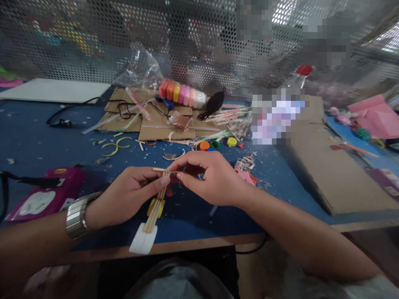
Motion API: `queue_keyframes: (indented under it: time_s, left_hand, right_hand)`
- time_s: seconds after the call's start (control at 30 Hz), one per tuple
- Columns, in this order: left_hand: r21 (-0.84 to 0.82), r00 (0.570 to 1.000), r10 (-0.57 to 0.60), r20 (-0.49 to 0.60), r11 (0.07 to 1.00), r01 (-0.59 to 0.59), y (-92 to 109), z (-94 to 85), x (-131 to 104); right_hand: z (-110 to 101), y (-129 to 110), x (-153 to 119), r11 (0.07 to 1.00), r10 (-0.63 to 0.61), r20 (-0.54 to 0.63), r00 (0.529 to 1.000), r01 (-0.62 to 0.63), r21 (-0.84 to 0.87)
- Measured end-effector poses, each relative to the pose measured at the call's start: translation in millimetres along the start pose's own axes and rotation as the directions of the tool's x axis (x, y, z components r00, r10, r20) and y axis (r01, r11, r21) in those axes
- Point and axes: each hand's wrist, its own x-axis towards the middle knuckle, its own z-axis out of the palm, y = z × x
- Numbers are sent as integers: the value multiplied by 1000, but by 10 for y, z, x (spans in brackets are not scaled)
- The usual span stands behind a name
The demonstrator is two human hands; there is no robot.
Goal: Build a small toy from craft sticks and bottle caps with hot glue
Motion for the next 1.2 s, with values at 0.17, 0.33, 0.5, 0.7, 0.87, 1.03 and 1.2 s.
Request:
queue_keyframes:
  time_s: [0.17, 0.33, 0.5, 0.7, 0.87, 1.03, 1.2]
  left_hand:
    - [-70, 998, -57, 18, 996, 58, 16, 6, 4]
    - [-92, 995, -98, 28, 991, 101, 17, 14, 10]
    - [-159, 991, -120, 52, 979, 127, 18, 9, 15]
    - [-190, 994, -90, 55, 977, 99, -4, 6, 27]
    - [-214, 993, -99, 64, 971, 110, -11, 17, 32]
    - [-218, 995, -85, 53, 971, 95, 3, 11, 25]
    - [-217, 997, -80, 7, 973, 80, -6, 21, 13]
  right_hand:
    - [-17, 5, -6, 999, 33, 40, 999, -35, 27]
    - [-26, 16, 4, 995, 65, 55, 996, -69, 79]
    - [-31, 20, 10, 990, 67, 60, 996, -74, 122]
    - [-35, 0, 13, 994, 75, 76, 994, -81, 80]
    - [-40, 4, 17, 995, 62, 76, 995, -67, 75]
    - [-34, 17, -2, 995, 77, 71, 995, -81, 65]
    - [-107, 81, -1, 997, 67, -26, 997, -68, -37]
